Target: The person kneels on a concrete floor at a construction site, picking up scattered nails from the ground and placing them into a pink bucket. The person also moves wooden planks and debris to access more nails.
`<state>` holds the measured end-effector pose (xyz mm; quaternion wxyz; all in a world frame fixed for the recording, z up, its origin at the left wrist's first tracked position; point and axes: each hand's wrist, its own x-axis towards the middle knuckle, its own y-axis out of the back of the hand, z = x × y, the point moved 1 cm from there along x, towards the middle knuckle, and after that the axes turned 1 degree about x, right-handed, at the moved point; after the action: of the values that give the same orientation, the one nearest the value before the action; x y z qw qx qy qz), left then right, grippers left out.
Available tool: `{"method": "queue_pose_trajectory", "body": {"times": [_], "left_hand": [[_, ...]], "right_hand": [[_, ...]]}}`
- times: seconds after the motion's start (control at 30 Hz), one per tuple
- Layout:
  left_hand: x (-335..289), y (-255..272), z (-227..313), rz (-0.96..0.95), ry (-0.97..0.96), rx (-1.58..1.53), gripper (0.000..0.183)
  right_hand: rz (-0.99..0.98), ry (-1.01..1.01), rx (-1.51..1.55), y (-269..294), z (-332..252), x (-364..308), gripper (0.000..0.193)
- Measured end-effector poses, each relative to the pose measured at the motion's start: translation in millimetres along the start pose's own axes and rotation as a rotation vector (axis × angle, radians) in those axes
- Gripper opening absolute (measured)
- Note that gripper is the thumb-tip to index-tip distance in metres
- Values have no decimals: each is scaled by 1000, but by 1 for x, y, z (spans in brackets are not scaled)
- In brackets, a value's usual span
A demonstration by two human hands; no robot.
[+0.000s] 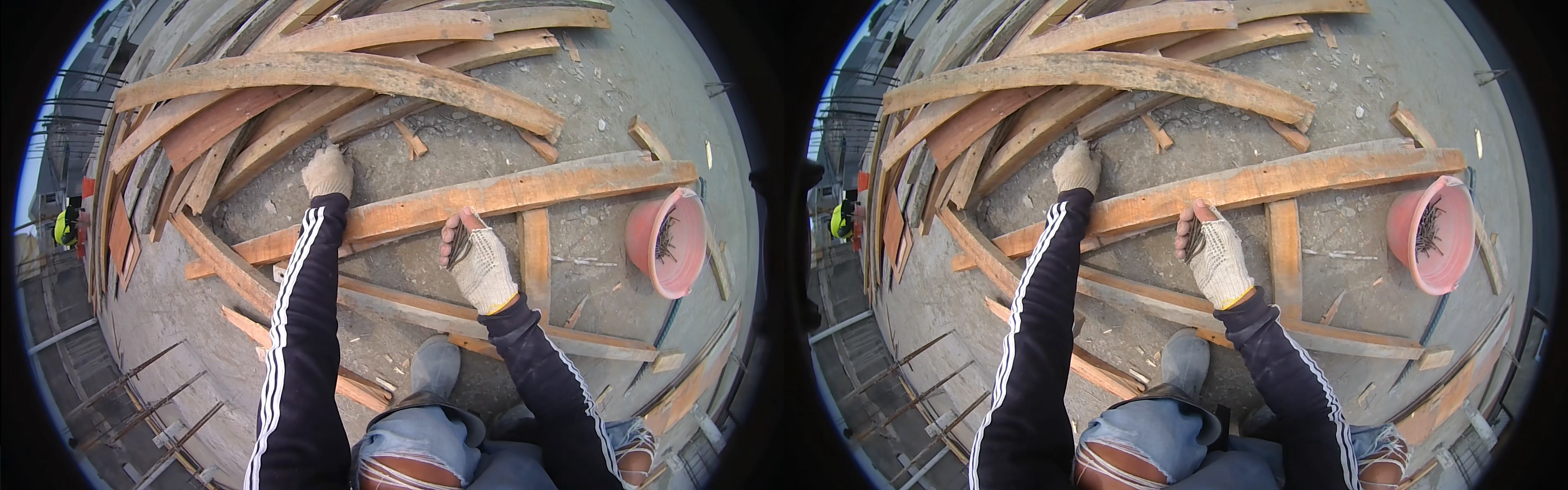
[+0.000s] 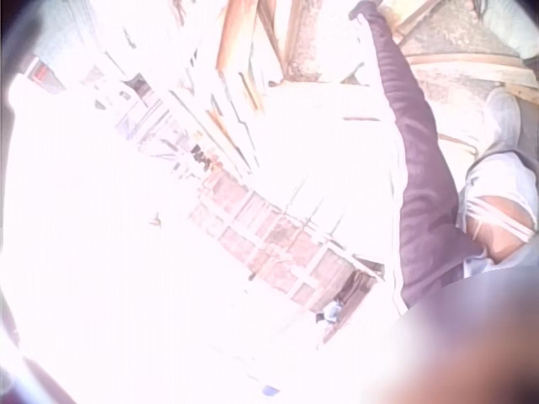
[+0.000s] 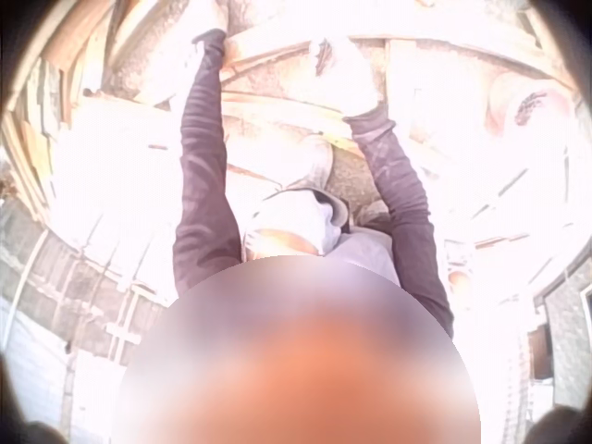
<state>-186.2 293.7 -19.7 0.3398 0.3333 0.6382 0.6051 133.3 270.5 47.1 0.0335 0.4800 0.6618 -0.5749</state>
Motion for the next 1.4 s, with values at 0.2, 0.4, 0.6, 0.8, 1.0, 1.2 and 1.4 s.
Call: {"method": "queue_pose_trajectory", "body": {"times": [0.2,0.4,0.6,0.8,1.0,1.2,1.4], "left_hand": [[17,-2,8,-175,206,-14,47],[20,-9,-15,-213,96,148,51],[19,25,-33,-179,-48,-185,43],[-69,127,39,-364,-424,-780,35],[-52,98,3,78,-387,-580,28],[-31,23,-87,-180,-264,-222,29],[-19,18,-71,-155,-504,-283,22]], "right_hand": [[-10,-35,-35,-4,6,-4,29],[2,-19,-21,4,0,-10,27],[-47,-11,39,10,-6,-4,28],[-44,33,256,-21,-11,18,37],[-59,-136,326,-16,-15,0,41],[-222,120,307,-10,-89,-38,51],[588,1485,-585,40,-279,-142,47]]}}
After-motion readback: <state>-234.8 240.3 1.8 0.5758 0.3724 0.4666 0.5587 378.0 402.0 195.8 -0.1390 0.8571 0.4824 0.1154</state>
